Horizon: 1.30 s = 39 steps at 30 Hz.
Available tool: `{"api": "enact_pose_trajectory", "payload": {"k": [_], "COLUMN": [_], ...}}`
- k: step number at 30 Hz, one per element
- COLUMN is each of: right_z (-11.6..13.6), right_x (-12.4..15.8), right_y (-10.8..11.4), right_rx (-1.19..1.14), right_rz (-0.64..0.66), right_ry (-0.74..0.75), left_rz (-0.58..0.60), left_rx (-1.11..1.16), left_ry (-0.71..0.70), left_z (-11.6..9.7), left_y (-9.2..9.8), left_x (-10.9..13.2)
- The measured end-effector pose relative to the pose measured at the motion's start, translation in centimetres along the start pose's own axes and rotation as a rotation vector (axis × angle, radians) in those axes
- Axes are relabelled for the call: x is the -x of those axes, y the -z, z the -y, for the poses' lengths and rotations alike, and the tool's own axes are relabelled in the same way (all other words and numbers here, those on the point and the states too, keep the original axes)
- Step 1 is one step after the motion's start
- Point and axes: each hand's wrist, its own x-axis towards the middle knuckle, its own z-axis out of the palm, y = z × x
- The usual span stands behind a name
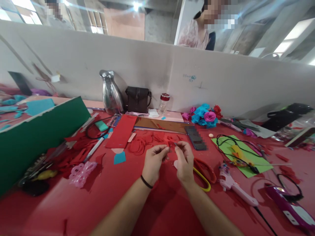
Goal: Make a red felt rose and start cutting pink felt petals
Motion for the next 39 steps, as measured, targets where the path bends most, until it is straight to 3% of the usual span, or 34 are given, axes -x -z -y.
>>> {"api": "enact_pose_trajectory", "payload": {"k": [5, 17, 26, 31, 39], "right_z": [-0.5, 0.6, 0.5, 0.0, -0.6], "right_x": [-0.5, -1.3, -1.0, -0.8, -0.5], "right_y": [-0.2, 0.1, -0.5, -0.6, -0.6], "right_rx": [-0.296, -0.519, -0.575, -0.528, -0.471], "right_rz": [0.118, 0.257, 0.19, 0.136, 0.246], "right_ry": [-0.313, -0.513, -0.504, -0.412, -0.279], "left_rz": [0.049, 0.098, 0.042, 0.004, 0.013], "left_rx": [0.095, 0.152, 0.067, 0.027, -0.006], "left_ry": [0.08, 0.126, -0.039, -0.113, -0.198], "left_z": [-0.6, -0.8, -1.3, -1.9, -1.4], "left_y": [0.5, 0.6, 0.6, 0.4, 0.4], "left_x": [-0.4, -0.5, -0.4, 0.0, 0.1]}}
